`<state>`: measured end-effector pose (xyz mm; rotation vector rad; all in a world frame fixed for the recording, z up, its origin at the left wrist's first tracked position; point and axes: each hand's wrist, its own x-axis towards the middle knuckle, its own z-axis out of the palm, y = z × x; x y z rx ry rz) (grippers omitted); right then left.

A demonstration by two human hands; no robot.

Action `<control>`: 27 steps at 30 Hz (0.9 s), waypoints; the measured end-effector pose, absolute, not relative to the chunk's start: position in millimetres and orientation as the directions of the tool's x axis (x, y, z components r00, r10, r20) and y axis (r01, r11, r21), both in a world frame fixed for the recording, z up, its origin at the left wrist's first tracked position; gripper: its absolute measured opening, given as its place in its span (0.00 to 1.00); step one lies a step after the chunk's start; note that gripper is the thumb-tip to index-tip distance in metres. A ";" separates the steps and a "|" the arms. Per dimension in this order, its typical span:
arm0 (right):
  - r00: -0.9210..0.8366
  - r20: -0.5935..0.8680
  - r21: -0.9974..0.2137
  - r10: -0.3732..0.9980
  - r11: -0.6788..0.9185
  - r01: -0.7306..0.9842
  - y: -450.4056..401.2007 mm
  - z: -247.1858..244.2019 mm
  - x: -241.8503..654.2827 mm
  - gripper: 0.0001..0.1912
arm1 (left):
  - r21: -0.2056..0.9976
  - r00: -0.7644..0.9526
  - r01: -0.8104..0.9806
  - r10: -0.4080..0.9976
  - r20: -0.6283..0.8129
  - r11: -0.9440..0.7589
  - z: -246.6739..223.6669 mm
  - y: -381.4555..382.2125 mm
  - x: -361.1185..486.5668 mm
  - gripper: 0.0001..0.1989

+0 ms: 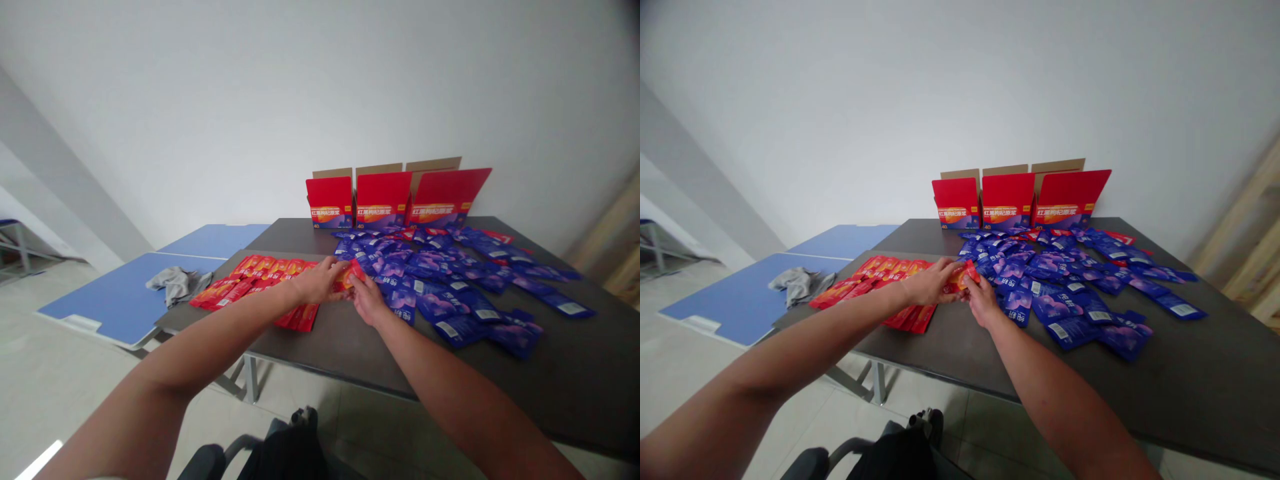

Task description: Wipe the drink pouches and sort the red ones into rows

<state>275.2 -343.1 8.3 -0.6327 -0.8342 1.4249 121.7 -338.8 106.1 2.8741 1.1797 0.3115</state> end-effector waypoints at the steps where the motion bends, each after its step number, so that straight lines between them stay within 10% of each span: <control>1: -0.031 0.117 -0.798 0.993 0.076 -0.598 -342.2 7.9 275.2 0.19 | 0.039 0.698 0.698 0.692 0.186 -0.715 103.6 -342.3 123.1 0.36; 12: -0.131 0.125 -0.797 0.983 0.021 -0.603 -344.4 6.6 276.3 0.20 | 0.077 0.596 0.764 0.746 0.297 -0.640 95.5 -339.6 93.3 0.27; 21: -0.268 0.214 -0.903 0.940 0.085 -0.421 -350.6 -0.6 274.4 0.19 | 0.380 -0.135 0.924 0.971 0.199 0.050 112.2 -269.4 -56.6 0.25; 27: -0.307 0.240 -0.928 0.921 0.125 -0.351 -353.2 -2.9 275.7 0.17 | 0.469 -0.283 0.861 0.951 0.125 0.195 102.0 -258.5 -85.8 0.22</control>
